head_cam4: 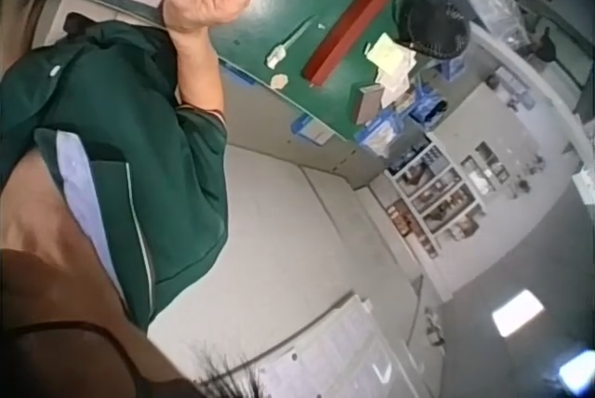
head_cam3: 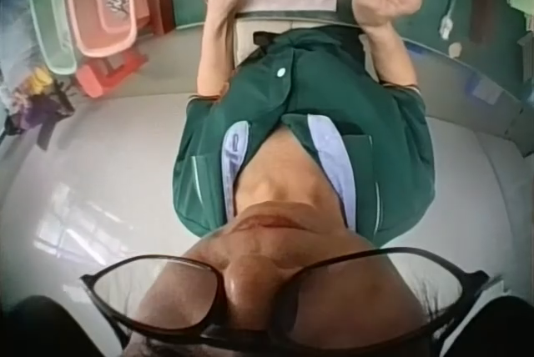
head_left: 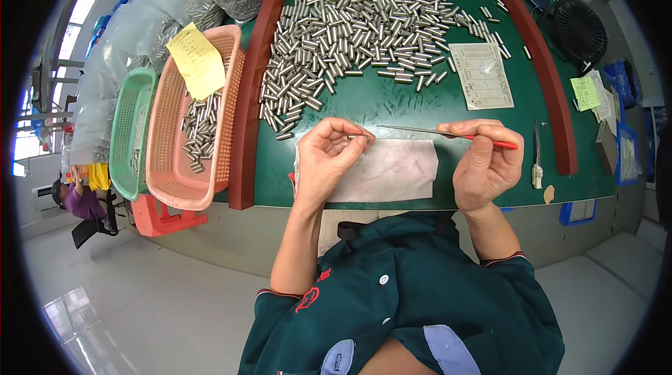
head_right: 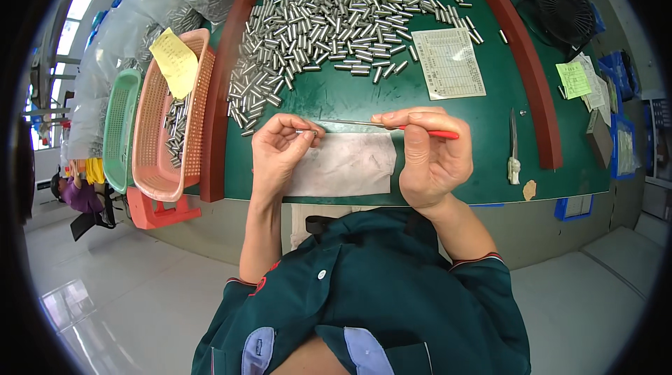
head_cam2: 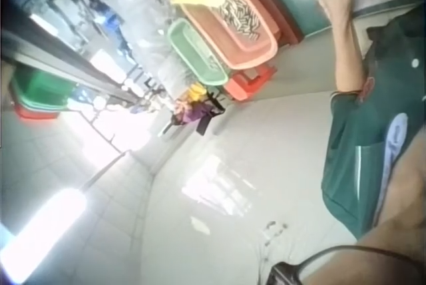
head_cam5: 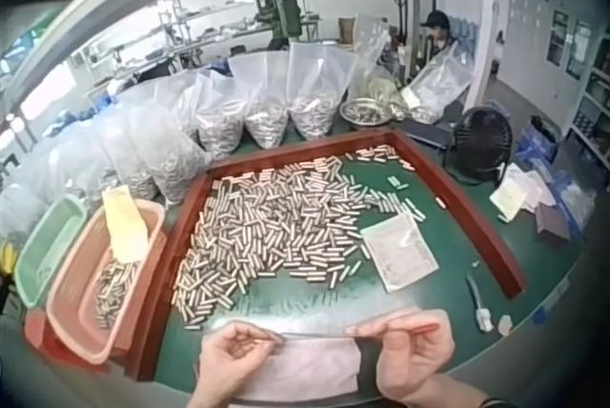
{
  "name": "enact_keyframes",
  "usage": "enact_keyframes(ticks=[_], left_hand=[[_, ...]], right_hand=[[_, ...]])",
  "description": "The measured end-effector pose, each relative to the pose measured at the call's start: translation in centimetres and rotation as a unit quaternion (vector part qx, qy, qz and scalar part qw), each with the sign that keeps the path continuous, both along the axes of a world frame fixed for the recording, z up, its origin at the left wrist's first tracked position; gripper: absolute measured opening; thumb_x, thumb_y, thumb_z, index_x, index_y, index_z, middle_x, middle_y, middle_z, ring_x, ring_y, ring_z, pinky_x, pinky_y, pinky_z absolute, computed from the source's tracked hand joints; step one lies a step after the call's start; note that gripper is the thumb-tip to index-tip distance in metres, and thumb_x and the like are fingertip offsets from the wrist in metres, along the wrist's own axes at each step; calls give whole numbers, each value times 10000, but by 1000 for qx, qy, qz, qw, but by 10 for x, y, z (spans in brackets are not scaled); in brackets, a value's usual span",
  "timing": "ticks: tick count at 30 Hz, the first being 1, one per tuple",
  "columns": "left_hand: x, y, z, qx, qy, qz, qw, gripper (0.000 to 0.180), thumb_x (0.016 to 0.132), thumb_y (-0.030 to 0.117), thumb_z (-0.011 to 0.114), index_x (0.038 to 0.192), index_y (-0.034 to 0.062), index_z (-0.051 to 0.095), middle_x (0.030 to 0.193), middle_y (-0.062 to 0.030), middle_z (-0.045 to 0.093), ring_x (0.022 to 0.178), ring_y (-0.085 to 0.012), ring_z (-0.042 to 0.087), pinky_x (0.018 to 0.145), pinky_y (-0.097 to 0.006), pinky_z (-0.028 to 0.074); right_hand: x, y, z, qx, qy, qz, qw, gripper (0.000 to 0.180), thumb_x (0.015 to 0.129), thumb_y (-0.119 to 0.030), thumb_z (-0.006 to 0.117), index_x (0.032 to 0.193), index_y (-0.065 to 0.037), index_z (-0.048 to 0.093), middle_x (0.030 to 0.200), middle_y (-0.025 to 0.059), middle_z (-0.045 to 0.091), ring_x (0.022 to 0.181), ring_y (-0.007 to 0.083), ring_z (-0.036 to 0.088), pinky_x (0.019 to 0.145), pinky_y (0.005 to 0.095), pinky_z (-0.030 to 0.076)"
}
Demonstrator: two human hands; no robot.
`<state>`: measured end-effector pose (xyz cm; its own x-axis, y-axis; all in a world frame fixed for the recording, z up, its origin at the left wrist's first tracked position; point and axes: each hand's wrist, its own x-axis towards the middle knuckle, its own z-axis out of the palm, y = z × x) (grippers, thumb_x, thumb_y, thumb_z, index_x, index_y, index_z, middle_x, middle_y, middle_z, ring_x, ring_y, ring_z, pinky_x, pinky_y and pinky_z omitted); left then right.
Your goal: Manually inspect and clean the interior of small cylindrical metal components using a thin probe tool.
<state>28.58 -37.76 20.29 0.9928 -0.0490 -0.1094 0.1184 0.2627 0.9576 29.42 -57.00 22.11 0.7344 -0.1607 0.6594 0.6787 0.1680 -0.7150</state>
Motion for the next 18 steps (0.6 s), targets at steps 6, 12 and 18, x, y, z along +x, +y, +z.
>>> enact_keyframes(ticks=[6,12,18], left_hand=[[-1,1,-2,9,-6,23,1000,109,768,-27,618,855,-26,551,746,-36,594,652,-60,543,602,-177,440],[-4,2,1,59,15,29,998,112,754,-3,641,837,-28,570,695,-11,571,612,-38,511,571,-167,420],[-13,36,47,433,-206,223,849,141,728,-14,624,869,-18,617,688,-36,584,587,-82,518,545,-208,427]], right_hand=[[0,-1,0,-9,3,-3,1000,77,878,18,432,950,33,407,822,204,572,709,243,606,680,371,542],[0,1,1,-1,0,5,1000,79,878,18,433,952,32,407,823,203,573,707,241,605,681,369,540],[0,-2,-1,-7,6,-2,1000,78,879,17,434,951,32,409,817,200,574,705,245,607,679,372,543]])
